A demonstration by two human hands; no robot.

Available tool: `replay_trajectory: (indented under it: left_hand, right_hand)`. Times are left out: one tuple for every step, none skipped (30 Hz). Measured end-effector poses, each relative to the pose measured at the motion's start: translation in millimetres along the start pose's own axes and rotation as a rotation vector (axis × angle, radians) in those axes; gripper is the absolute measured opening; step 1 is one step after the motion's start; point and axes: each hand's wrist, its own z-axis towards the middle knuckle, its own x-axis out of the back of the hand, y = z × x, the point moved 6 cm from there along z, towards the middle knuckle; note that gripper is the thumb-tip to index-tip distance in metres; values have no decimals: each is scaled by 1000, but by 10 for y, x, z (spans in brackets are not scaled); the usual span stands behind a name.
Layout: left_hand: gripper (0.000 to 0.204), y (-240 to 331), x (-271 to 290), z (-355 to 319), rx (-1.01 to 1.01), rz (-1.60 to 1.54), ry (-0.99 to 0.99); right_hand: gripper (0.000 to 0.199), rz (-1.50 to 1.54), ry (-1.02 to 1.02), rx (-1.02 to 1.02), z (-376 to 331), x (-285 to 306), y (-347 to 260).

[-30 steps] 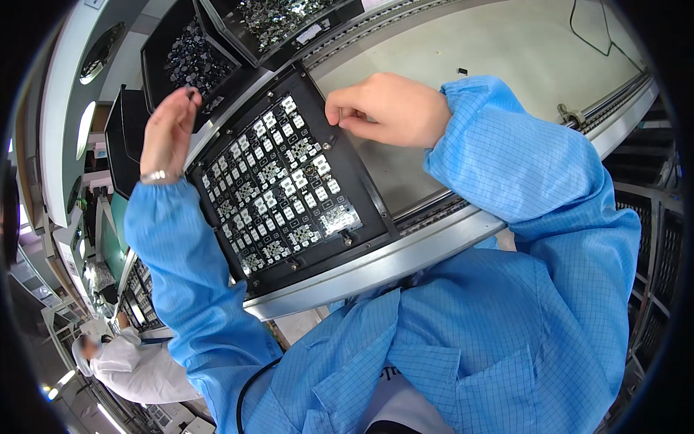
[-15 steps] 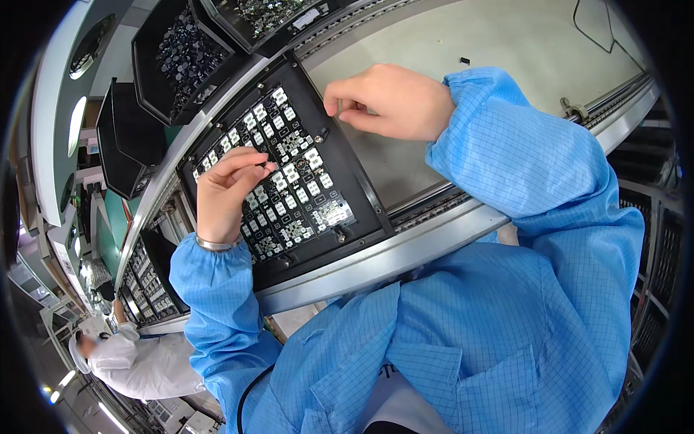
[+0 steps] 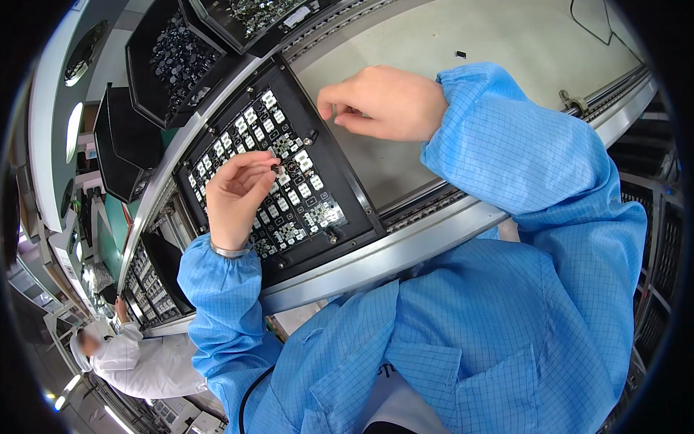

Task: Manually placing small electronic components into designated slots on printed circuit boards and managing board stacks.

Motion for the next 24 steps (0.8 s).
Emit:
replay_trajectory:
  left_hand:
    - [18,11,-17,1,1,1,0]
    - [20,98,-41,2,-109,274,5]
    - [22,169,-87,-3,-219,548,11]
    - [26,194,-116,-14,-313,595,61]
    - [26,161,-119,-9,-313,595,61]
    - [26,179,-145,-20,-410,667,64]
    - [25,214,-177,-40,-509,739,67]
    - [25,223,-188,-48,-509,739,63]
    - [26,242,-197,-64,-498,765,71]
    - [26,254,-204,-75,-488,791,78]
    - [26,237,-189,-79,-488,789,77]
    - [26,224,-171,-83,-498,805,86]
    - [27,216,-156,-86,-508,822,94]
    - [27,229,-169,-93,-508,823,94]
    - [27,236,-183,-96,-497,833,92]
    - [27,240,-195,-94,-485,842,90]
    - [27,246,-196,-92,-486,845,89]
    - [26,261,-208,-101,-525,866,84]
    - [26,278,-223,-111,-563,886,78]
    - [26,289,-230,-111,-563,887,78]
    - [25,293,-244,-106,-540,902,67]
    - [23,288,-256,-99,-517,916,57]
    - [23,286,-262,-100,-517,917,59]
    - [22,301,-285,-108,-568,931,56]
  right_hand:
    - [15,-5,-1,2,1,-5,-1]
    - [15,-5,0,0,-1,-4,2]
    - [15,-2,1,0,-4,-2,5]
    - [15,1,3,1,-5,0,7]
    - [15,1,3,0,-9,-1,11]
    - [16,4,7,9,-12,-1,10]
    - [16,7,12,17,-15,3,8]
    - [16,9,14,15,-19,1,12]
    - [16,-2,5,19,-22,-4,10]
    - [17,-13,-3,24,-31,-10,11]
    - [17,-13,-4,22,-24,-24,16]
    - [17,-24,2,27,-19,-37,19]
    - [18,-34,8,32,-14,-46,20]
    - [18,-34,9,33,-27,-32,21]
    - [18,-29,4,32,-38,-20,20]
    - [18,-24,-2,31,-50,-10,23]
    - [18,-24,1,32,-58,-3,23]
    - [19,-28,1,32,-66,0,25]
    - [19,-33,0,33,-72,3,25]
    - [19,-33,1,34,-73,8,26]
    - [19,-44,-5,33,-75,10,26]
    - [19,-56,-12,32,-76,9,29]
    - [19,-56,-12,35,-77,7,30]
    - [19,-52,-10,33,-78,3,36]
